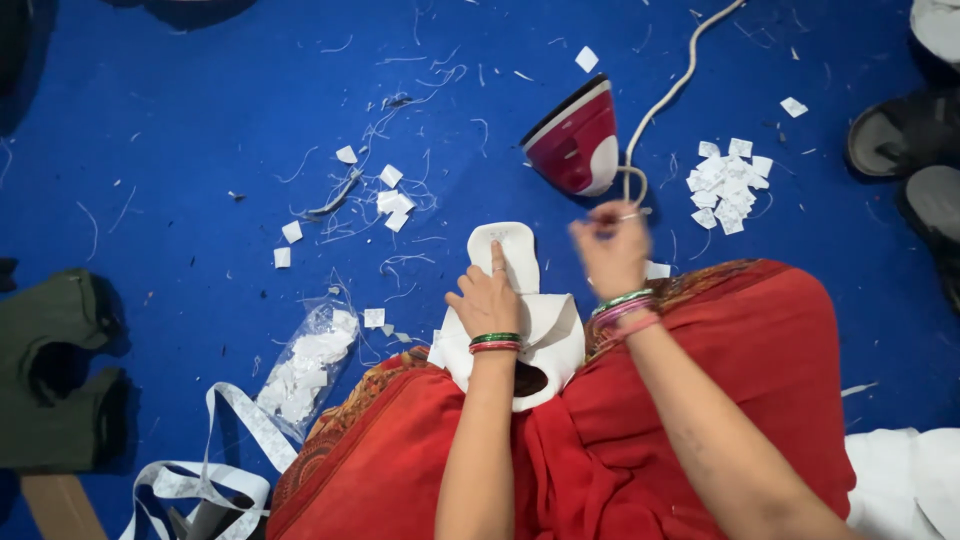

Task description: Ironing white shoe components to shape or flatten them.

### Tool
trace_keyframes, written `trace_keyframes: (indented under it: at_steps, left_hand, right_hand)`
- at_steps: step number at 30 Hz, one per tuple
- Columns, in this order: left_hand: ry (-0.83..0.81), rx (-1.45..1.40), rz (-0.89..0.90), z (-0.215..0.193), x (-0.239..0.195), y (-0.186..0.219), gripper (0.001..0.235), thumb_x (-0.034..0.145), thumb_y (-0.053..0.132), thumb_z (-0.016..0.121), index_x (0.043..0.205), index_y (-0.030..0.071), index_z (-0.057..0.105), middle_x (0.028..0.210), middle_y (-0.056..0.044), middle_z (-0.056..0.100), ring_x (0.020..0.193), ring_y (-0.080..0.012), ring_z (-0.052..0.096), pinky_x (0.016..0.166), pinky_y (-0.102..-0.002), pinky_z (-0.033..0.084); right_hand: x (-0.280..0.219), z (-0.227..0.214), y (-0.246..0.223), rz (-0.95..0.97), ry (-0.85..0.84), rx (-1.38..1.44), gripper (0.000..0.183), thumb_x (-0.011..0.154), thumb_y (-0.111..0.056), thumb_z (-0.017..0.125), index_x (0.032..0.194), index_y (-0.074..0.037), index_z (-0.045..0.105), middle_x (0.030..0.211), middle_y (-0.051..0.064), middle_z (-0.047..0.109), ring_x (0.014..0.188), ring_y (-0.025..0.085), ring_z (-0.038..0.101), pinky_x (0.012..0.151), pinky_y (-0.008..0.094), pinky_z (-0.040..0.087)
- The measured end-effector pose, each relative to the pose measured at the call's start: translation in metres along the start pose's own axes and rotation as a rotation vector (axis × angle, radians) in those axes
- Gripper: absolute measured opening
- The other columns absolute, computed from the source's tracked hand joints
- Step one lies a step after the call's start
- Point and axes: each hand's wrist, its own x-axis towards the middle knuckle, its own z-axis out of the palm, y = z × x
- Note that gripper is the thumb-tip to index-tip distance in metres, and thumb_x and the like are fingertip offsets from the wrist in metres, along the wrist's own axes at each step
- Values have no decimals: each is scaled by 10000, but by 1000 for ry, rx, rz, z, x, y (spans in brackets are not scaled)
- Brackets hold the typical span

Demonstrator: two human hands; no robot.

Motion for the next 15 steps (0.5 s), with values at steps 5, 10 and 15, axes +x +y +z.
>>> trace_keyframes:
  at_steps: [5, 10, 15]
  left_hand:
    - [-12, -9, -3, -11, 0, 3, 600, 951, 170, 507, 1536, 303, 470, 974, -102, 601, 899, -277, 584, 819, -548, 426]
    - [6, -45, -8, -10, -2, 2, 595, 960, 187, 490, 1546, 281, 464, 991, -114, 601, 910, -289, 578, 833, -545, 412]
    - [-4, -80, -7, -1, -1, 1, 569, 976, 194, 475, 1539, 281, 473, 982, -114, 599, 897, -295, 578, 826, -549, 406]
  right_hand:
    - [46, -26, -29, -177, 293, 91, 616, 748, -136, 885, 1244, 19, 554, 1108, 114, 606, 981, 217, 654, 752, 349, 613]
    - [89, -29, -37, -242, 28, -154, 536, 828, -322, 864, 1206, -11, 644, 1036, 158, 750, 930, 255, 768, 813, 369, 612]
    - [95, -28, -90, -417, -276, -349, 544, 839, -407, 801, 1170, -3, 647, 1001, 219, 736, 909, 345, 747, 794, 428, 592]
